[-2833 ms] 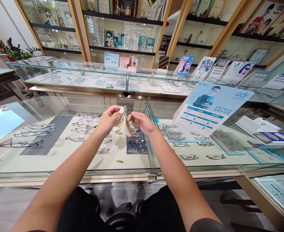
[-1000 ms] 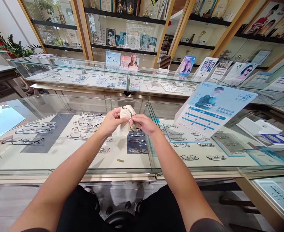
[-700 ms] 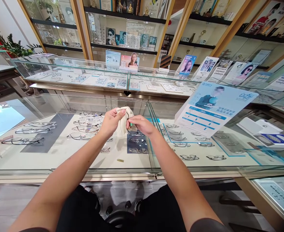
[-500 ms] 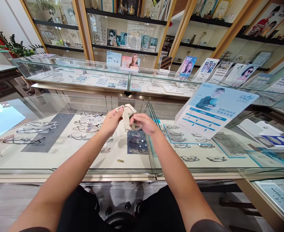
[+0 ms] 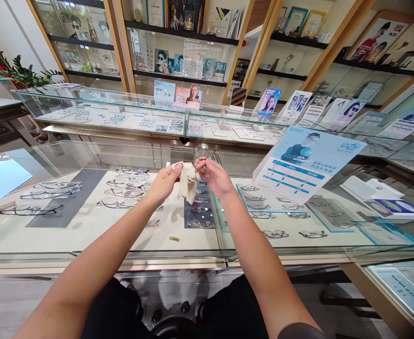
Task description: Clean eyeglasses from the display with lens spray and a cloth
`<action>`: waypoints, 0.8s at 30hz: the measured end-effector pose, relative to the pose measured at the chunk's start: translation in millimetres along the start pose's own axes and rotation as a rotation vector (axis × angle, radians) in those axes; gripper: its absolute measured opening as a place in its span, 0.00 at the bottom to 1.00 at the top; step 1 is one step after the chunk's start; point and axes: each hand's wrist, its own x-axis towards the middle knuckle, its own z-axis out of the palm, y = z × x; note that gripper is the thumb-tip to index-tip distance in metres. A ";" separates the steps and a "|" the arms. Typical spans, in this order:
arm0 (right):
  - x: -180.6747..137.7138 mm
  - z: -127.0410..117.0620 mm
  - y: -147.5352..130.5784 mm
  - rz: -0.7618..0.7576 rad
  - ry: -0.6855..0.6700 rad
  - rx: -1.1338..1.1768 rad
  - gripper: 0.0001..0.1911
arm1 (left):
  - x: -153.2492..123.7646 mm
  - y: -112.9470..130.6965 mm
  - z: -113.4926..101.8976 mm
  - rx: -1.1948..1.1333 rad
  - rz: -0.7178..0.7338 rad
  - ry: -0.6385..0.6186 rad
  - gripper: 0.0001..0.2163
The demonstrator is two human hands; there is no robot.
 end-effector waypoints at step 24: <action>-3.2 17.1 24.6 0.083 -0.109 -0.058 0.27 | -9.7 -1.8 13.2 -0.033 -0.120 -0.051 0.30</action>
